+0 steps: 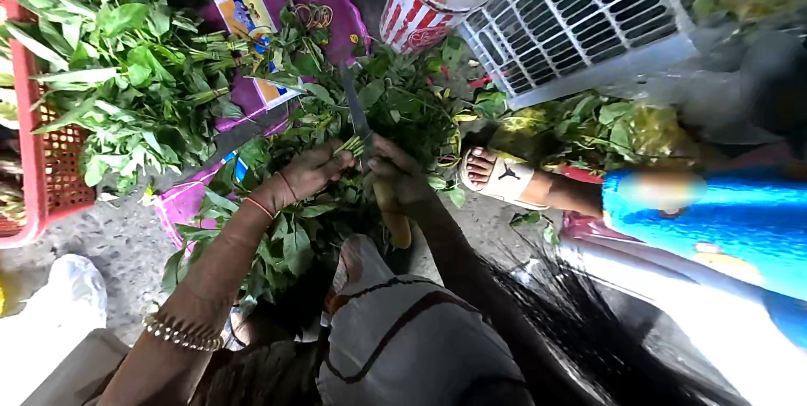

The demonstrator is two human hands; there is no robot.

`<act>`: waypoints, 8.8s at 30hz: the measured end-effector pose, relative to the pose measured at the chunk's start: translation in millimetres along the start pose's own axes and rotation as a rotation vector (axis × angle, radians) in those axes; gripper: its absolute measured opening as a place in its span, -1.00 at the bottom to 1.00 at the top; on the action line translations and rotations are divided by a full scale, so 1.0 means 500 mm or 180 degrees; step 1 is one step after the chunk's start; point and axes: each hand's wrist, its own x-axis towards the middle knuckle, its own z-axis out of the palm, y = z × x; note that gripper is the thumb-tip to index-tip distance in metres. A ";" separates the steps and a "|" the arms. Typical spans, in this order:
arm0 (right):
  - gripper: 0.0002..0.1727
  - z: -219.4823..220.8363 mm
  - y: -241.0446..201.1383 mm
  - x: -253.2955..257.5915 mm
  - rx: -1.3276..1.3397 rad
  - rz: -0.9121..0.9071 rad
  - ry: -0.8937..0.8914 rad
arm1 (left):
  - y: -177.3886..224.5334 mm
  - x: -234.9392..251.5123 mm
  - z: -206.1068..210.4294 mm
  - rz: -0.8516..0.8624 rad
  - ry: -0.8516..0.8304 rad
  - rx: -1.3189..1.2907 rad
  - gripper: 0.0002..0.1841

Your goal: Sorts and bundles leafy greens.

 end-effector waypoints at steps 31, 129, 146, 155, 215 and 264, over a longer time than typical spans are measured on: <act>-0.17 0.014 -0.009 -0.029 0.0523 -0.0210 -0.0450 | -0.049 -0.003 0.038 0.0542 -0.0441 -0.0385 -0.71; -0.48 0.000 0.083 0.052 -0.4009 -0.1533 0.0557 | -0.155 -0.136 -0.225 -0.1847 0.2190 0.2605 -0.52; 0.31 0.235 -0.082 0.591 -0.4716 -0.1118 -0.0503 | -0.190 -0.089 -0.067 -0.1253 0.2526 0.2059 -0.54; -0.79 0.211 -0.011 0.494 -0.4696 -0.2244 -0.0237 | -0.222 -0.094 -0.049 -0.1347 0.2552 0.2025 -0.55; -0.56 -0.031 -0.213 0.600 -0.1246 -0.1162 0.1046 | -0.057 -0.152 -0.218 -0.1299 0.1370 0.1004 -0.46; -0.51 0.429 -0.476 -0.026 -0.1238 -0.2194 -0.0072 | 0.175 -0.395 -0.250 0.1710 0.2193 -0.0119 -0.51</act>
